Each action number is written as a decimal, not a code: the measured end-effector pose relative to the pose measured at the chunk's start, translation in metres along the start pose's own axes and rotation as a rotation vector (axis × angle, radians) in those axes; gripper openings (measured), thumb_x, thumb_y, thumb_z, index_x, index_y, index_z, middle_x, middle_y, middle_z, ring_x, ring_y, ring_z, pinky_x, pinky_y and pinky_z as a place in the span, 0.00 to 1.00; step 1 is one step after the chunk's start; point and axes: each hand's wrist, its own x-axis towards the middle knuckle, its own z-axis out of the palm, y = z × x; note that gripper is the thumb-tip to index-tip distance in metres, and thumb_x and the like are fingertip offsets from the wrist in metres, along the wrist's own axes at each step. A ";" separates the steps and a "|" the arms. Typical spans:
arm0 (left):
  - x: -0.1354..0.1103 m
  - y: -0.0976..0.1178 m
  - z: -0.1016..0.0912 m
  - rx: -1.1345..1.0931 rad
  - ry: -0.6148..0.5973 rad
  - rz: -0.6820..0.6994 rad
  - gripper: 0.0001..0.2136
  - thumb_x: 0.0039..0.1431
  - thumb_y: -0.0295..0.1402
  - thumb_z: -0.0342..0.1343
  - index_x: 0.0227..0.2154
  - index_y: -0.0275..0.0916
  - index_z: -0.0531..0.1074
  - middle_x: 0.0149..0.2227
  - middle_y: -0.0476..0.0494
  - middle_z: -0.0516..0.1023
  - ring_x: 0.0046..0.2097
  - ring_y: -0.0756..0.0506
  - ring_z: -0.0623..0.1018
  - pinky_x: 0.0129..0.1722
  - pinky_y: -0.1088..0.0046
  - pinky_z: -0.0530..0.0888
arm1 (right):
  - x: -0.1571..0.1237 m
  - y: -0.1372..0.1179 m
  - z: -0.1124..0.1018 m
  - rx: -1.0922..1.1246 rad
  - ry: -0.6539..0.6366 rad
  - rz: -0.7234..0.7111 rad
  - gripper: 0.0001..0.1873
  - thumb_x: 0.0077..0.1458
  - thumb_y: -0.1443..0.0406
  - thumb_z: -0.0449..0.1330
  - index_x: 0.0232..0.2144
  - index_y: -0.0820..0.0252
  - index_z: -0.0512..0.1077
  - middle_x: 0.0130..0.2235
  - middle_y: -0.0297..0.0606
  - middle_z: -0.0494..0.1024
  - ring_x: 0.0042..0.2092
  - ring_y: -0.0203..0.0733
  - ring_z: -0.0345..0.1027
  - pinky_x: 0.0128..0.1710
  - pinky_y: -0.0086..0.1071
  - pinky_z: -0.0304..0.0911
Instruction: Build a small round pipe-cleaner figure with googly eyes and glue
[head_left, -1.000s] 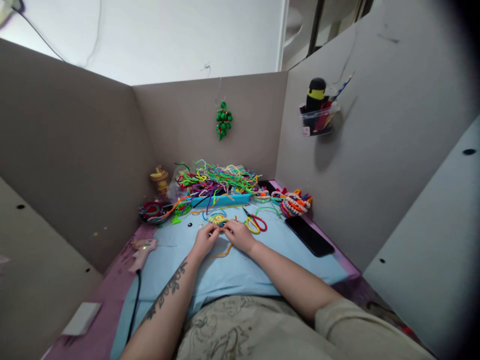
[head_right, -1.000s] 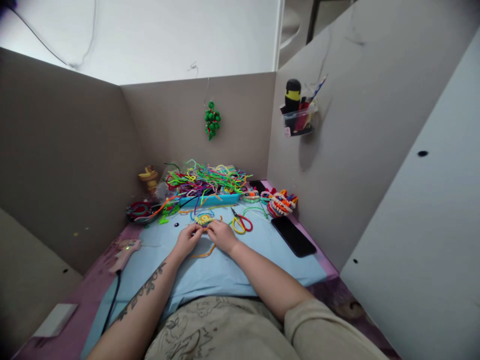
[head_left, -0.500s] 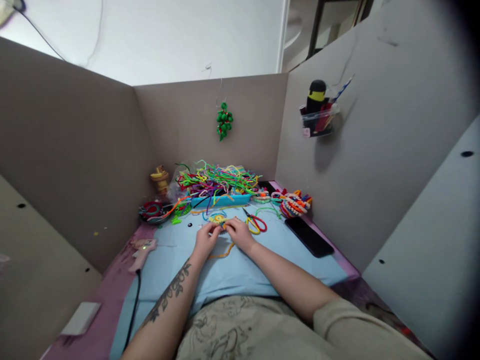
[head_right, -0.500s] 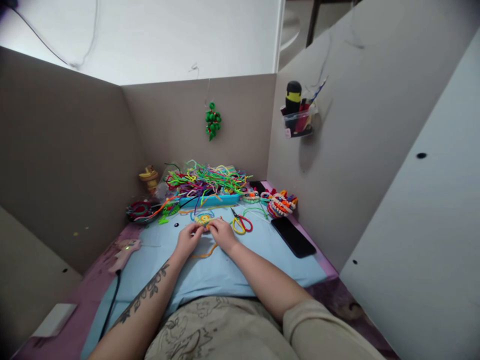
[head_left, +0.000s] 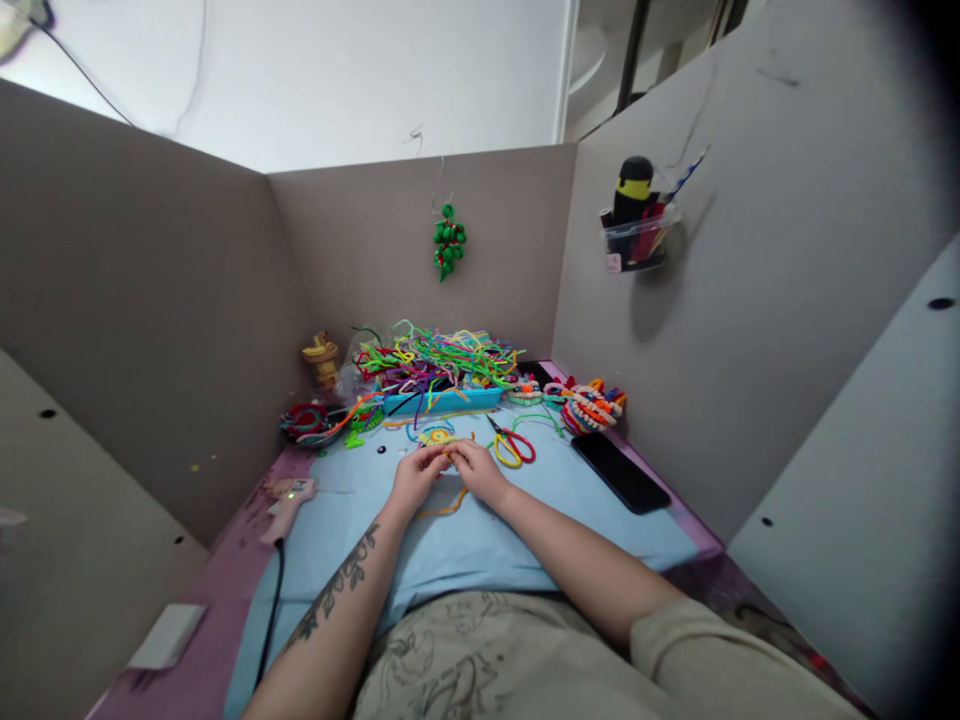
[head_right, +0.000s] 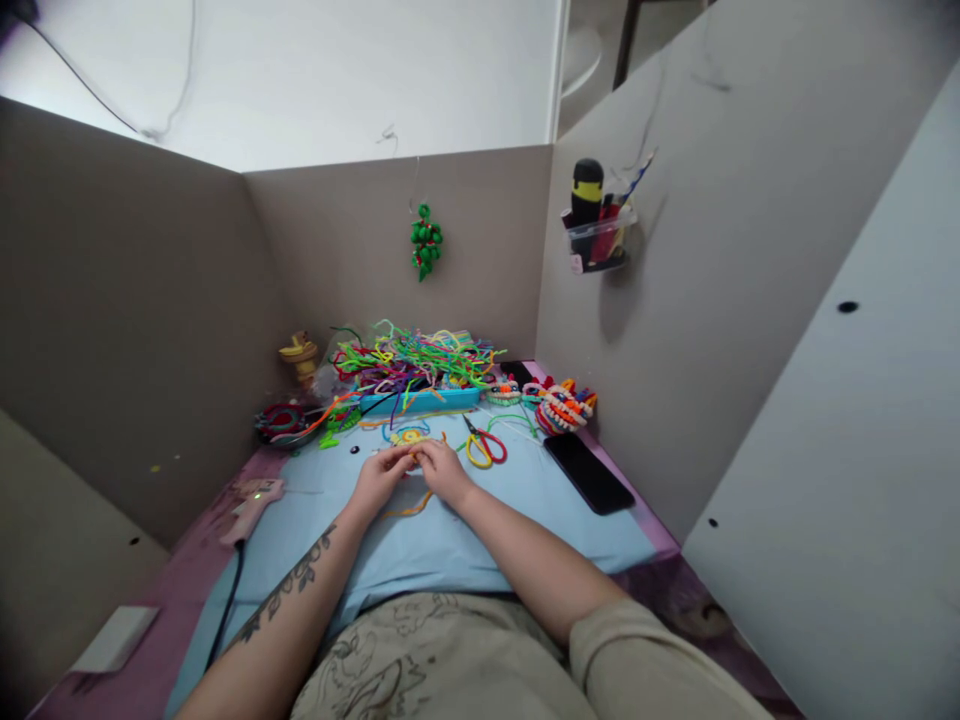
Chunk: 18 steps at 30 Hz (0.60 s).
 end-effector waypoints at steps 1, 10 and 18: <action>0.001 -0.001 0.000 0.003 0.004 0.013 0.15 0.49 0.37 0.56 0.38 0.35 0.75 0.32 0.42 0.79 0.32 0.46 0.77 0.30 0.73 0.72 | 0.000 -0.001 0.000 0.013 -0.002 0.005 0.10 0.55 0.70 0.51 0.34 0.60 0.72 0.35 0.40 0.75 0.40 0.40 0.67 0.43 0.35 0.61; 0.001 -0.001 -0.003 0.072 0.034 0.081 0.12 0.50 0.36 0.55 0.35 0.36 0.77 0.27 0.45 0.78 0.28 0.48 0.74 0.30 0.73 0.71 | -0.001 -0.003 0.000 0.068 -0.023 0.090 0.04 0.50 0.67 0.59 0.30 0.60 0.74 0.32 0.37 0.75 0.37 0.39 0.67 0.40 0.33 0.62; 0.000 0.001 -0.002 0.072 0.042 0.089 0.11 0.50 0.36 0.55 0.34 0.36 0.76 0.25 0.47 0.76 0.28 0.49 0.73 0.30 0.74 0.70 | -0.001 -0.001 0.003 0.181 0.007 0.165 0.05 0.49 0.65 0.59 0.29 0.60 0.74 0.31 0.36 0.76 0.35 0.39 0.68 0.38 0.32 0.62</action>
